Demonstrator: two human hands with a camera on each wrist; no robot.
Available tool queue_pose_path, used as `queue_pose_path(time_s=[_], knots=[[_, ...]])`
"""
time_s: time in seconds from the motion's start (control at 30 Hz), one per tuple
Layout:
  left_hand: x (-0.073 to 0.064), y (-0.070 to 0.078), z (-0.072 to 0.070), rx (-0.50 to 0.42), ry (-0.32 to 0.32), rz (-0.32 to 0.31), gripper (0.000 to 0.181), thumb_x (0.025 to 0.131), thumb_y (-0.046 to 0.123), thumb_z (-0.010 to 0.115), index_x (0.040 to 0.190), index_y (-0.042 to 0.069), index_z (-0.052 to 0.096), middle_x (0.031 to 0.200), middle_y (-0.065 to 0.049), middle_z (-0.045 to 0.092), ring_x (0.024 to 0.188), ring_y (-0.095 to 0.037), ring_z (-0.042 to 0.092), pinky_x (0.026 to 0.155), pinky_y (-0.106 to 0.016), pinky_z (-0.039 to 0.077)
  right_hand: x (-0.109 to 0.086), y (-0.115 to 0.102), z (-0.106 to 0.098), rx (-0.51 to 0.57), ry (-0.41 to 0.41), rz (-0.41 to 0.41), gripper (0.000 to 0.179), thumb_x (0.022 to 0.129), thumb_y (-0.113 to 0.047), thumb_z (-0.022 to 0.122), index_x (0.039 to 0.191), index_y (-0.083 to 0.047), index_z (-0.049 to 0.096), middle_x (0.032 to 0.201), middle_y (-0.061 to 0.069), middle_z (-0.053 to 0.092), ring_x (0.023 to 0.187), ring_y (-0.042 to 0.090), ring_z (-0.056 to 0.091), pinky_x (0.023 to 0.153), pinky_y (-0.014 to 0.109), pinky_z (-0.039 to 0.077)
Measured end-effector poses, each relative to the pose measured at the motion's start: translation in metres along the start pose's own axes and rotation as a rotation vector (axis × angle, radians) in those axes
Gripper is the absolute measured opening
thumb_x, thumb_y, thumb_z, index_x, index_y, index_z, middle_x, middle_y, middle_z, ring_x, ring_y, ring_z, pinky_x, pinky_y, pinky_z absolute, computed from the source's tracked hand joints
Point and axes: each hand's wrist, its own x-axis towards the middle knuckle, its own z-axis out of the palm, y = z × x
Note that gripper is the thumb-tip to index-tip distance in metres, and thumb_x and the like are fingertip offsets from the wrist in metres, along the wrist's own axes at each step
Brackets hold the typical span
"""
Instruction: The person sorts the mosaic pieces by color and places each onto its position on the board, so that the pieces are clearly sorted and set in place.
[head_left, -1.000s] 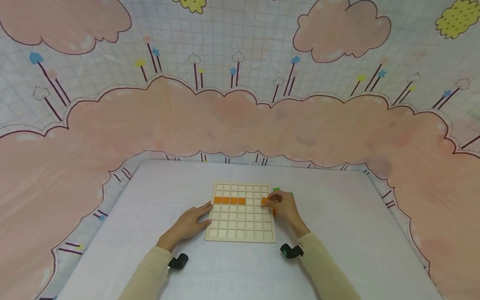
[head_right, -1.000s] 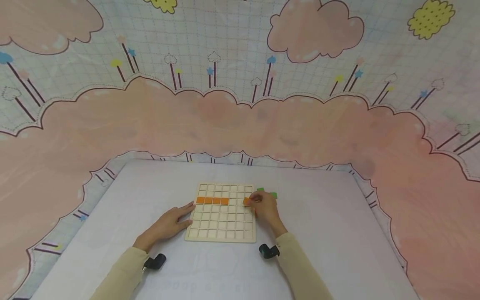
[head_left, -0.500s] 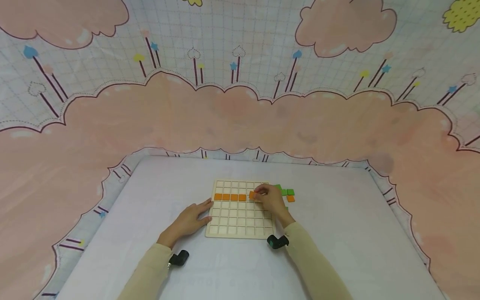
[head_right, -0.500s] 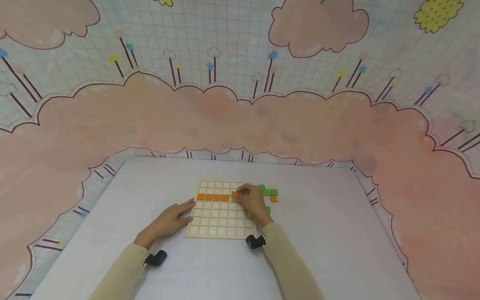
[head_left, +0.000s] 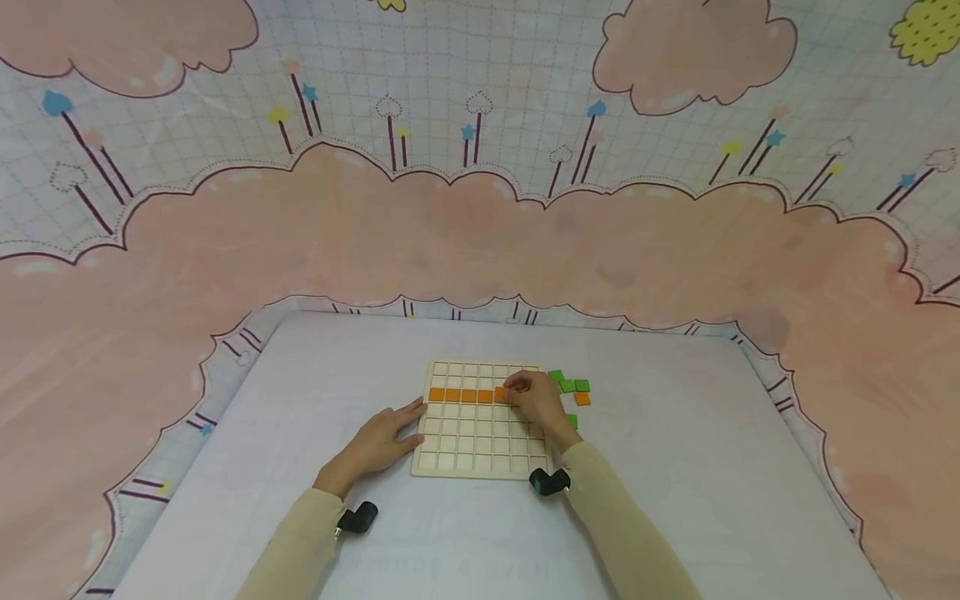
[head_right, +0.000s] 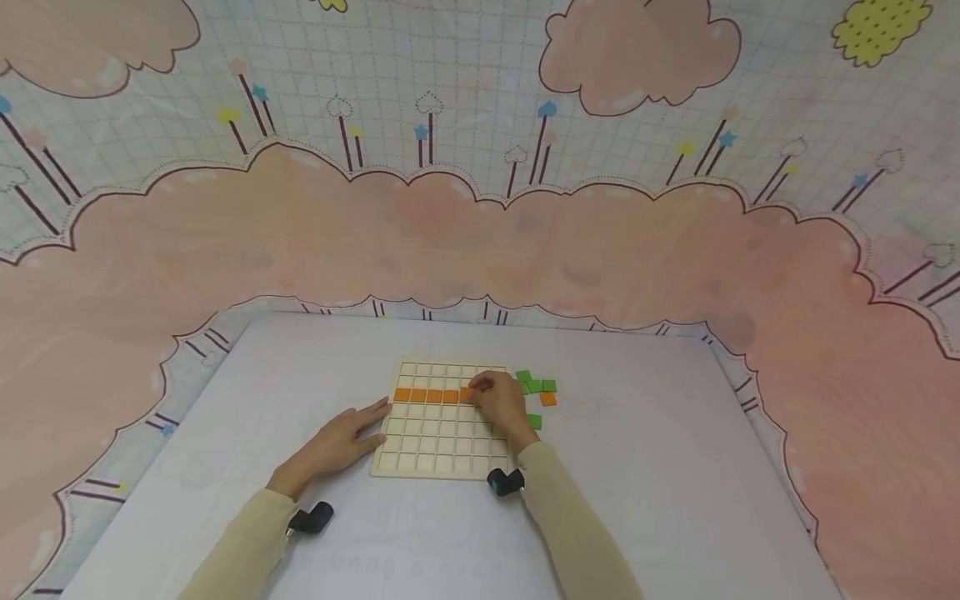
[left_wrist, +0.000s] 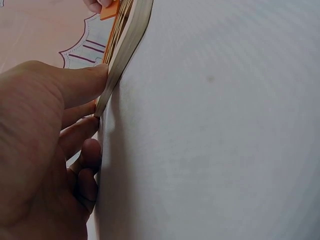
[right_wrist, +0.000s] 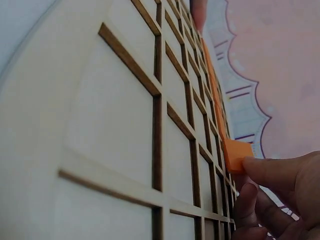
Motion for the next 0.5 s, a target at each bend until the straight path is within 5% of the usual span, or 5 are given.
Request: queue_pose_path(time_s=[0.5], knots=[[0.0013,0.0005,0.0014,-0.005,-0.005,-0.012,0.059,0.095,0.028,0.064,0.148,0.013,0.044,0.160,-0.001,0.034,0.143,-0.041,0.036,0.119,-0.059,0.026,0.0023,0.0053,0.0035,-0.020,-0.006,-0.015,0.008,0.083,-0.011,0.076,0.091,-0.014,0.076,0.092,0.002,0.074,0.083,0.016,0.065,0.077,0.034,0.054]])
